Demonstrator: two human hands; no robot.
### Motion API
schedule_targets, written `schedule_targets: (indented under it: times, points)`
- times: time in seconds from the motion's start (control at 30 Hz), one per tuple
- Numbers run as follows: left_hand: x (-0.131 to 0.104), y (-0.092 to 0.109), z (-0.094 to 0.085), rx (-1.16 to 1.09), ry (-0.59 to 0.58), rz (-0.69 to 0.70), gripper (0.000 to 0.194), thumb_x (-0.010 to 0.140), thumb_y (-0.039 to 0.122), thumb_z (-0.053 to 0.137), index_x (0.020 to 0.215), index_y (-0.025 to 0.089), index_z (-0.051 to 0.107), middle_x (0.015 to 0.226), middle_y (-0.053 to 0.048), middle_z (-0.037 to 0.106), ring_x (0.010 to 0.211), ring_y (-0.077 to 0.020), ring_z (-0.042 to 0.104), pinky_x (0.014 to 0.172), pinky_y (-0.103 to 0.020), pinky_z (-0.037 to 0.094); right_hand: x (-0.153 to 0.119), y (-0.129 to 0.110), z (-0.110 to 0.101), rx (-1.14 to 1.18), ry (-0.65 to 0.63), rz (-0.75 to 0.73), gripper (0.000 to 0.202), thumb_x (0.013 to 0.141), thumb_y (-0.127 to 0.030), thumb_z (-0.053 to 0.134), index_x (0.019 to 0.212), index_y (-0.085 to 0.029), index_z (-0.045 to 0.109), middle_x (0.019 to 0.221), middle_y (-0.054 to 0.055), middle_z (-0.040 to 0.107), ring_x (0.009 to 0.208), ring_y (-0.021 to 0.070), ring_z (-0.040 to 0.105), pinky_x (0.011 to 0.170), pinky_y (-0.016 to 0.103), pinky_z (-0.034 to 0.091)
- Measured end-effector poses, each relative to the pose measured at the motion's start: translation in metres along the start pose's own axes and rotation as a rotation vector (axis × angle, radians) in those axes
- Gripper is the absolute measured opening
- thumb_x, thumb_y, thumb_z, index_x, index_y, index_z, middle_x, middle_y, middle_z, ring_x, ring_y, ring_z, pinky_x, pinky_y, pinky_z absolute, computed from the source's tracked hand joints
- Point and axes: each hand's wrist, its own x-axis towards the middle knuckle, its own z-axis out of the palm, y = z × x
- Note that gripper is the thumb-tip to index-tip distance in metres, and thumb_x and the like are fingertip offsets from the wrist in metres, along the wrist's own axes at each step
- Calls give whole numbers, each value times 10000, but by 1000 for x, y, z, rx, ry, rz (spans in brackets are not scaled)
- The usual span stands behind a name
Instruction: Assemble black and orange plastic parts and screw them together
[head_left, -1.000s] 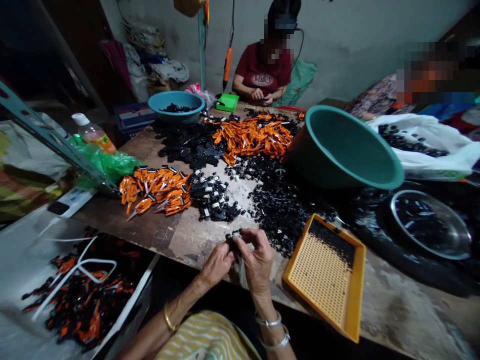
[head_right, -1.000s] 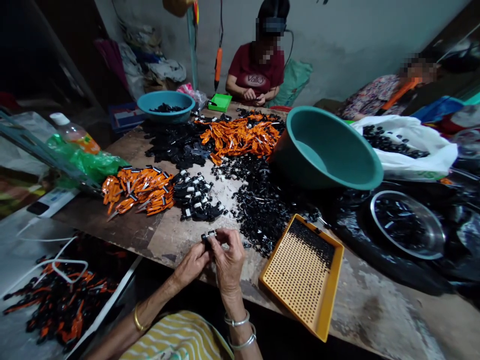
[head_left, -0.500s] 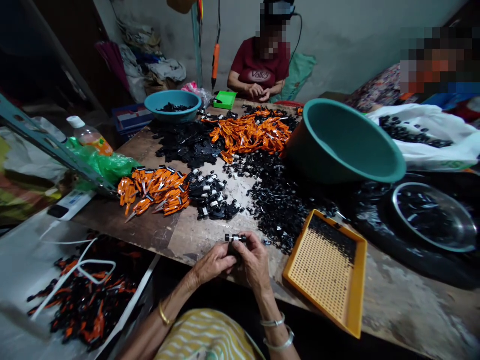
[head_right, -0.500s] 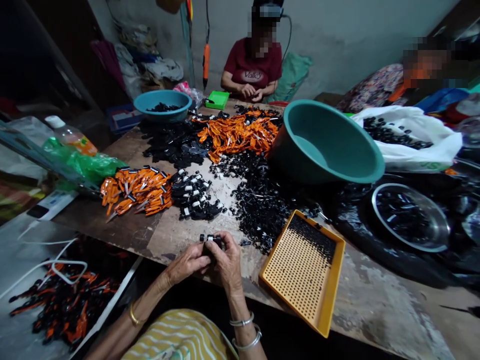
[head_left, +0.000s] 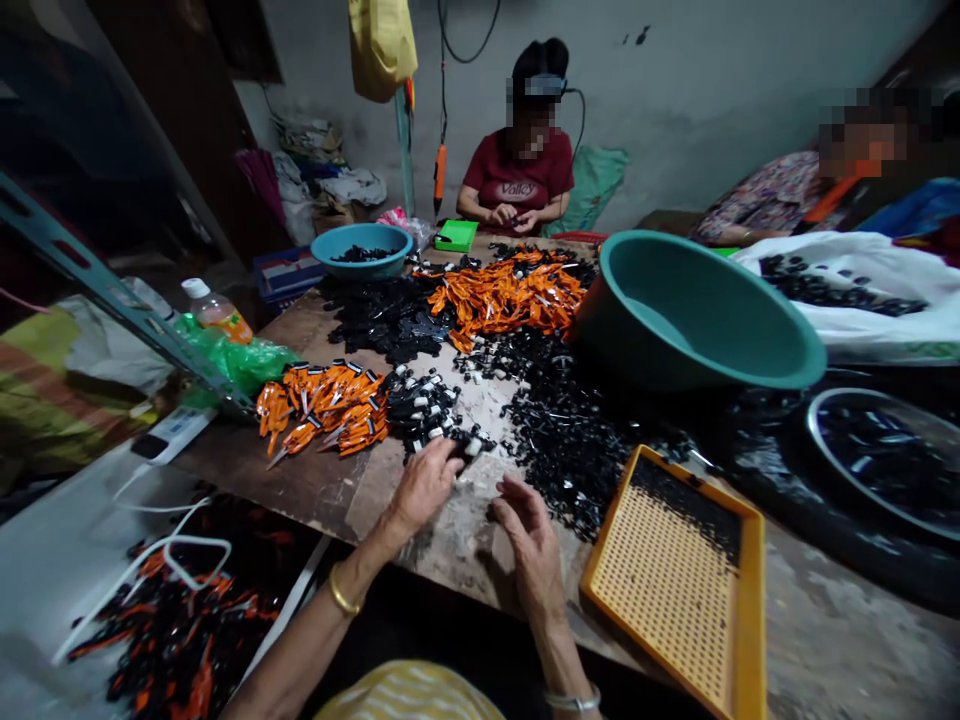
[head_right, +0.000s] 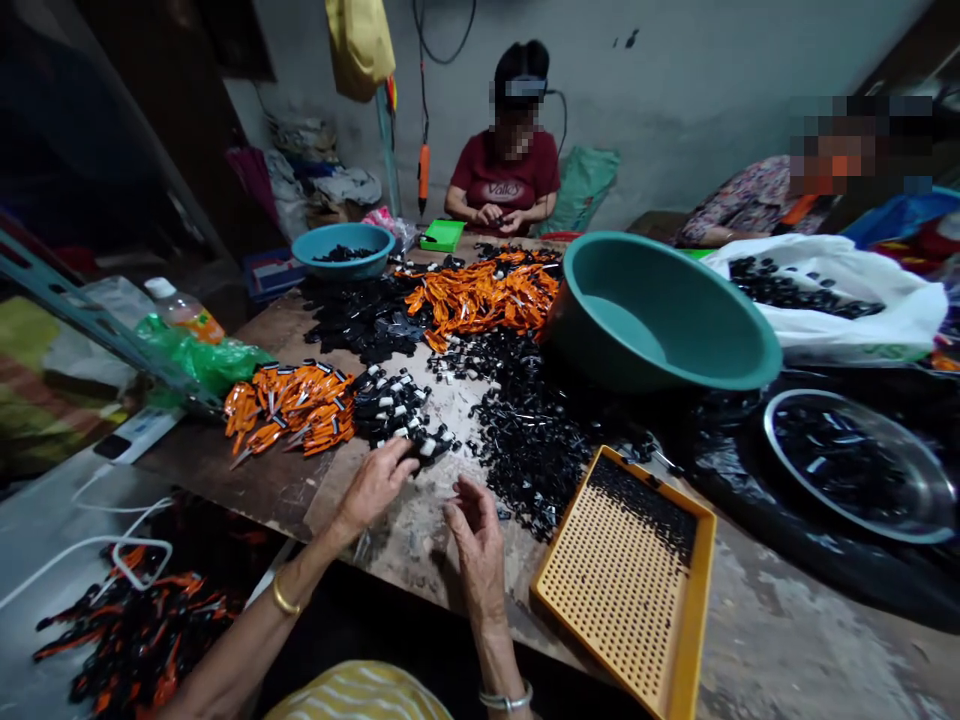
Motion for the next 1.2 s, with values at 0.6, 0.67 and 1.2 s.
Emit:
schedule_targets:
  times: [0.6,0.67,1.2]
  points:
    - [156,25,-4,688,-57,22,276,878,84,377,973,111,634,1090,-158,589,1115,-273,472,922,-408,354,-15,6,-12,-319,-96,-297,158,921,-286,483,885,-218,621,843,30,610,822,177,596,730,285,483]
    - [173,19,4,689,-91,-4,205,904,177,449,991,112,623,1069,-121,604,1065,-245,522,911,-419,399,-16,6,-11,-311,-95,-309,163,924,-282,476,880,-218,619,836,30,611,812,175,598,718,279,487]
    - [66,47,-11,347,-117,204,151,860,187,527,991,218,597,974,-19,670,944,-163,596,830,-243,425,43,-41,-3,-349,260,-470,270,915,-311,486,1143,-184,556,1055,97,564,813,170,599,760,333,513]
